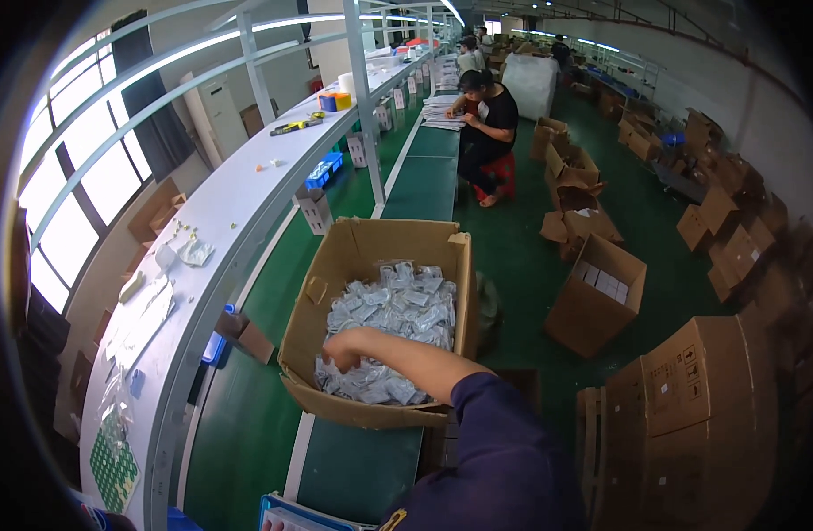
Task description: Packing plastic components into small boxes, checking their weight on a digital scale, and organizing them into larger shipping cartons on a factory assembly line.
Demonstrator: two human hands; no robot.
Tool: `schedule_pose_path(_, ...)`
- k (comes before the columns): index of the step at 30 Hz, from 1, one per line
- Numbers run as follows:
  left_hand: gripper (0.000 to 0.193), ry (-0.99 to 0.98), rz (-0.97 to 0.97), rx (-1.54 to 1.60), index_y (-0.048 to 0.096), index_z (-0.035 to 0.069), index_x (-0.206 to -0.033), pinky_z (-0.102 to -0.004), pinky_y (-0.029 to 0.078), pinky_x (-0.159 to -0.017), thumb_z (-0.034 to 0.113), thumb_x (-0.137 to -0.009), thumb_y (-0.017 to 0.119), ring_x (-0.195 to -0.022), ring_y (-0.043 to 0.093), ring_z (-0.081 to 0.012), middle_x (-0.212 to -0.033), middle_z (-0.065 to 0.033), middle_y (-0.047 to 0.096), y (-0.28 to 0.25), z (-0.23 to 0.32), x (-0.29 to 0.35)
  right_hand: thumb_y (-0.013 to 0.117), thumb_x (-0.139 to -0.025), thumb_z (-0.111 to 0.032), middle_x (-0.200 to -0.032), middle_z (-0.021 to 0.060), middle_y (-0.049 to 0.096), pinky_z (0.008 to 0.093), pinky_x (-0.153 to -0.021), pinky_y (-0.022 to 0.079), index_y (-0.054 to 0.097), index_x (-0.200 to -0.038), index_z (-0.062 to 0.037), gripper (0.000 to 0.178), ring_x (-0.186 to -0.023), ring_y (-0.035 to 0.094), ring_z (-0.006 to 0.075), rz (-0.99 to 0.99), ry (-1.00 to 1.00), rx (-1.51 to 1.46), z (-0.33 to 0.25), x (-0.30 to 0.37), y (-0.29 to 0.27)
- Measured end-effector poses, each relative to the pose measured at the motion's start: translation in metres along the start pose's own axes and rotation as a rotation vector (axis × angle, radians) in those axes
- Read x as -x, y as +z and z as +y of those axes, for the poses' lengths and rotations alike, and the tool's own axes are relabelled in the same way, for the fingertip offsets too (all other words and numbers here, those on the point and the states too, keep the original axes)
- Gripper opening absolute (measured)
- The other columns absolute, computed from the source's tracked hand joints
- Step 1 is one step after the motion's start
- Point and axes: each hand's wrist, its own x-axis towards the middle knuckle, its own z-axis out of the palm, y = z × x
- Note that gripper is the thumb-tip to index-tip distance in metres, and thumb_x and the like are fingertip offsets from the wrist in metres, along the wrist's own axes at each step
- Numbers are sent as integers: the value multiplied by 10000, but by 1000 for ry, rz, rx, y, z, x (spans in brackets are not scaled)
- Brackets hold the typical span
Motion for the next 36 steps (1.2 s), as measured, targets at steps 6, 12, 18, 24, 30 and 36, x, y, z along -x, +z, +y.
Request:
schedule_pose_path(6,255,64,-67,167,625,-7,-1150,-428,381,-1053,129,-934,630,-1210,516,-340,-1279,-213,563,31,42,-45,707,-828,-165,-1039,136,660,383,-793,516,624,-1152,-80,344,-959,647,270,432,-378,-126,-30,106,-40)
schedule_pose_path(12,436,283,-167,-17,604,29,-1150,-465,415,-1037,50,-731,721,-1190,535,-407,-1219,-220,579,38,11,-141,713,-858,-342,-910,138,609,414,-749,491,605,-1030,-59,348,-876,610,335,683,-534,-167,-61,82,-9)
schedule_pose_path(18,532,50,-228,231,459,57,-1338,-380,470,-978,95,-864,698,-1168,584,-261,-1337,-125,529,92,-7,-262,656,-836,-144,-910,127,602,425,-742,506,582,-944,-61,154,-878,619,349,746,-505,-110,-57,81,-5)
schedule_pose_path(24,485,98,57,25,516,72,-1283,-402,461,-984,155,-851,722,-1125,601,-300,-1254,-141,570,143,-50,-359,543,-700,134,-920,94,591,378,-763,508,575,-873,-42,249,-912,596,298,776,-660,-144,-62,59,-3)
schedule_pose_path(30,792,-203,-130,-191,382,113,-1462,-452,412,-1040,319,-800,766,-1318,453,-401,-1482,-221,401,161,-111,-440,559,-687,138,-963,86,622,378,-769,523,590,-841,-35,234,-923,622,295,778,-595,-166,-63,63,-8)
schedule_pose_path(36,630,-65,-104,-241,491,102,-1314,-441,429,-1025,232,-769,780,-1279,482,-388,-1403,-231,458,183,-142,-412,593,-660,136,-1014,82,650,377,-780,522,577,-777,-26,200,-934,629,294,822,-557,-140,-64,59,-18)
